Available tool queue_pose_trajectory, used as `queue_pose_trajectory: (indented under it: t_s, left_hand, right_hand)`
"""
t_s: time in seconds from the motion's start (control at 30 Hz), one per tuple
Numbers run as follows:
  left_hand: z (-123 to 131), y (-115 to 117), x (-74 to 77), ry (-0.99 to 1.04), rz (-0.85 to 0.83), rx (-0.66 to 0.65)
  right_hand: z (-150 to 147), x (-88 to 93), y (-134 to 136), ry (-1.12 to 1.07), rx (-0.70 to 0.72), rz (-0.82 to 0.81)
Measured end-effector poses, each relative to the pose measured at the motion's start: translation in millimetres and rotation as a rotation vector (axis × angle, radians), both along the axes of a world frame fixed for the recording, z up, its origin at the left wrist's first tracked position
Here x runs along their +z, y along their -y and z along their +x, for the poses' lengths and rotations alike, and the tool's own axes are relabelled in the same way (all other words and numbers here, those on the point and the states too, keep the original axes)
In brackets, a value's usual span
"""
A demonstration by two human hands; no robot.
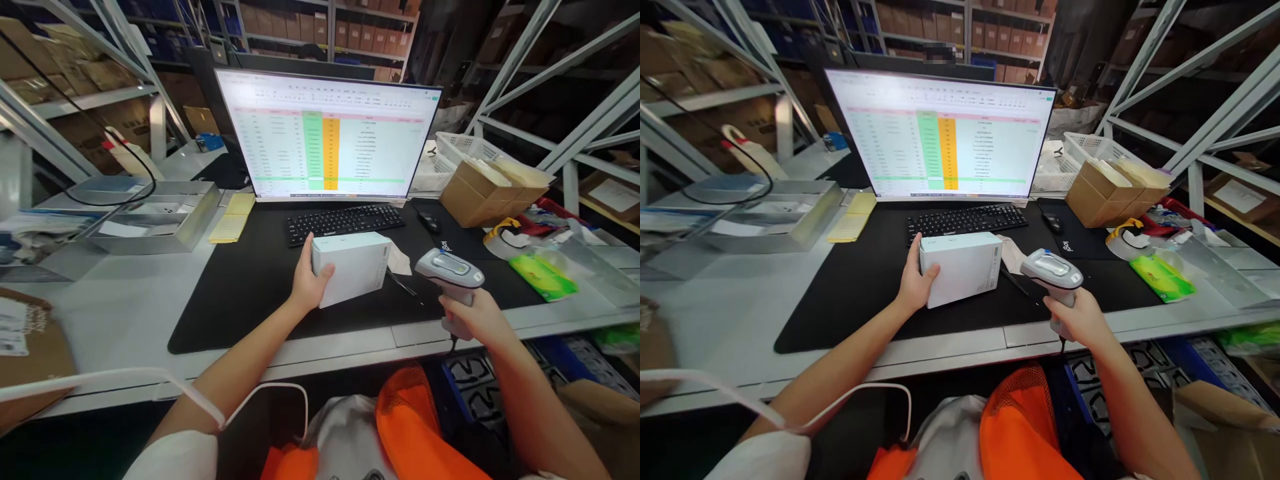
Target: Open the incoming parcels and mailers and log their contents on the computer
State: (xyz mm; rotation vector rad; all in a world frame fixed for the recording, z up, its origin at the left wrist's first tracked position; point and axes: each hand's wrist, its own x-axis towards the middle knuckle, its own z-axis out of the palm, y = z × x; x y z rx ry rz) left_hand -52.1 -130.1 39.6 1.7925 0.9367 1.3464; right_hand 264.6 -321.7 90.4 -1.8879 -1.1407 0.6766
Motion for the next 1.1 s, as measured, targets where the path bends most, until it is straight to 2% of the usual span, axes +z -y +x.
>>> queue_pose_trajectory:
  t_s: [0.1, 0.2, 0.3, 0.37, 0.43, 0.5, 0.6, 0.63, 0.73, 0.8, 0.87, 1.0, 1.1]
  left_hand:
    - [-0.3, -2.7, -0.3, 0.075, -0.099, -0.034]
    - [0.7, -0.2, 1.8, 0.215, -0.307, -0.227]
    - [3.0, 6.2, 4.6, 0.301, -0.540, -0.445]
    - [3.5, 9.6, 5.3, 0.277, -0.612, -0.521]
    - [2.5, 10.2, 4.7, 0.209, -0.605, -0.561]
    - [0.4, 7.8, 4.0, 0.123, -0.552, -0.580]
    - [-2.3, 2.0, 5.2, 0.009, -0.502, -0.599]
    - [-2.9, 0.5, 6.5, -0.021, -0.514, -0.611]
    - [-4.8, -1.0, 11.0, -0.079, -0.569, -0.644]
    - [-6.4, -1.1, 13.2, -0.095, -0.549, -0.642]
    - [-7.6, -2.2, 14.4, -0.122, -0.515, -0.637]
    - [-8.8, -5.7, 22.2, -0.157, -0.509, -0.639]
    - [-19.9, -0.4, 39.9, -0.117, -0.443, -0.569]
  right_hand:
    - [50.0, -15.6, -18.7, -0.059, -0.146, 0.028]
    - [121.0, -38.4, -49.0, -0.029, -0.237, -0.061]
    - [176.7, -59.7, -63.6, 0.266, -0.243, -0.227]
    - [186.5, -68.5, -61.7, 0.542, -0.337, -0.304]
    - [169.1, -71.2, -61.9, 0.765, -0.391, -0.289]
    - [130.2, -68.4, -77.7, 0.884, -0.276, -0.168]
    - [61.0, -61.8, -138.2, 0.787, 0.122, 0.062]
    - [41.6, -61.1, -163.6, 0.780, 0.203, 0.096]
    - [3.8, -65.7, -230.0, 0.790, 0.230, 0.140]
    - [-5.7, -73.4, -255.9, 0.824, 0.219, 0.140]
    - [-6.5, -82.6, -268.7, 0.872, 0.213, 0.162]
    - [5.9, -94.8, -276.4, 0.880, 0.196, 0.218]
    - [18.9, -98.4, -272.5, 0.870, 0.173, 0.314]
